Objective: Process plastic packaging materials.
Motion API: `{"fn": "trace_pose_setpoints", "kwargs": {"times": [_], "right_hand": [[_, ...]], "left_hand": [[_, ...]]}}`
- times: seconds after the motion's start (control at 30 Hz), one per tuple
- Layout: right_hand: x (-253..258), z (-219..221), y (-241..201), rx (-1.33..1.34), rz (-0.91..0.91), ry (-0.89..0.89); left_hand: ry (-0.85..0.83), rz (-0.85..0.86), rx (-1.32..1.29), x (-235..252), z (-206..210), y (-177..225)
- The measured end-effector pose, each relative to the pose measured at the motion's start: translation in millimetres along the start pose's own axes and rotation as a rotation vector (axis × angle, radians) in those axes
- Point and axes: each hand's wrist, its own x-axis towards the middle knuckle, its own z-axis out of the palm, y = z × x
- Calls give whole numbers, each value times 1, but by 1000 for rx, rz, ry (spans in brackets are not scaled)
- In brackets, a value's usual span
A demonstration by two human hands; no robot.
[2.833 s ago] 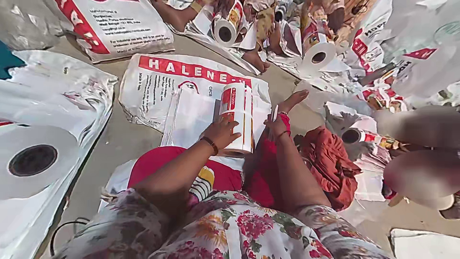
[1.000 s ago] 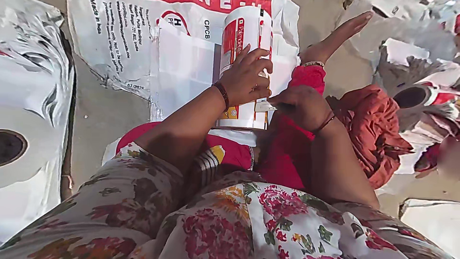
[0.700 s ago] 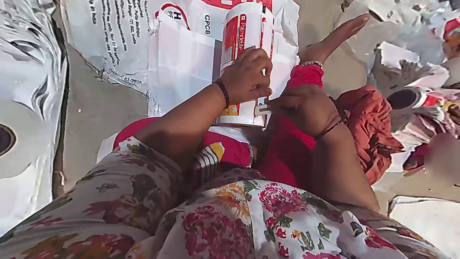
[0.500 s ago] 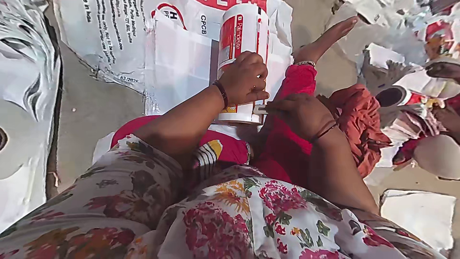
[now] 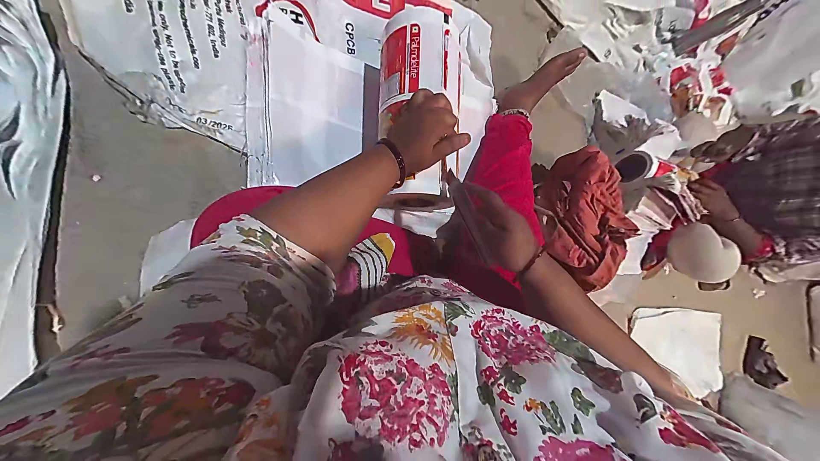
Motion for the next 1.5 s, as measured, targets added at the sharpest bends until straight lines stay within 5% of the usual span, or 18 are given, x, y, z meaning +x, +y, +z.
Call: {"fn": "trace_pose_setpoints", "kwargs": {"times": [0.23, 0.4, 0.47, 0.57, 0.63, 0.77, 0.9, 1.07, 1.23, 1.5], "right_hand": [[16, 9, -35, -544, 98, -115], [11, 1, -60, -585, 182, -215], [10, 0, -57, -588, 198, -190], [13, 7, -48, -498, 209, -139], [13, 10, -51, -493, 226, -139], [16, 12, -62, -609, 260, -179], [19, 7, -61, -648, 245, -195], [14, 6, -73, -614, 260, -192], [33, -30, -50, -451, 71, -279], [167, -102, -46, 45, 55, 80]], "left_hand": [[96, -28, -64, -5, -1, 2], [353, -596, -498, -8, -13, 11], [283, -605, -458, -6, -29, 10], [64, -393, -71, -10, -48, 7], [-47, -501, 13, -10, -52, 17], [-4, -874, -145, -20, -48, 31], [-100, -963, -205, -32, -49, 36], [-157, -993, -202, -46, -53, 29], [-78, -1071, -292, -65, -56, 18], [-32, -1041, -253, -56, -49, 13]]}}
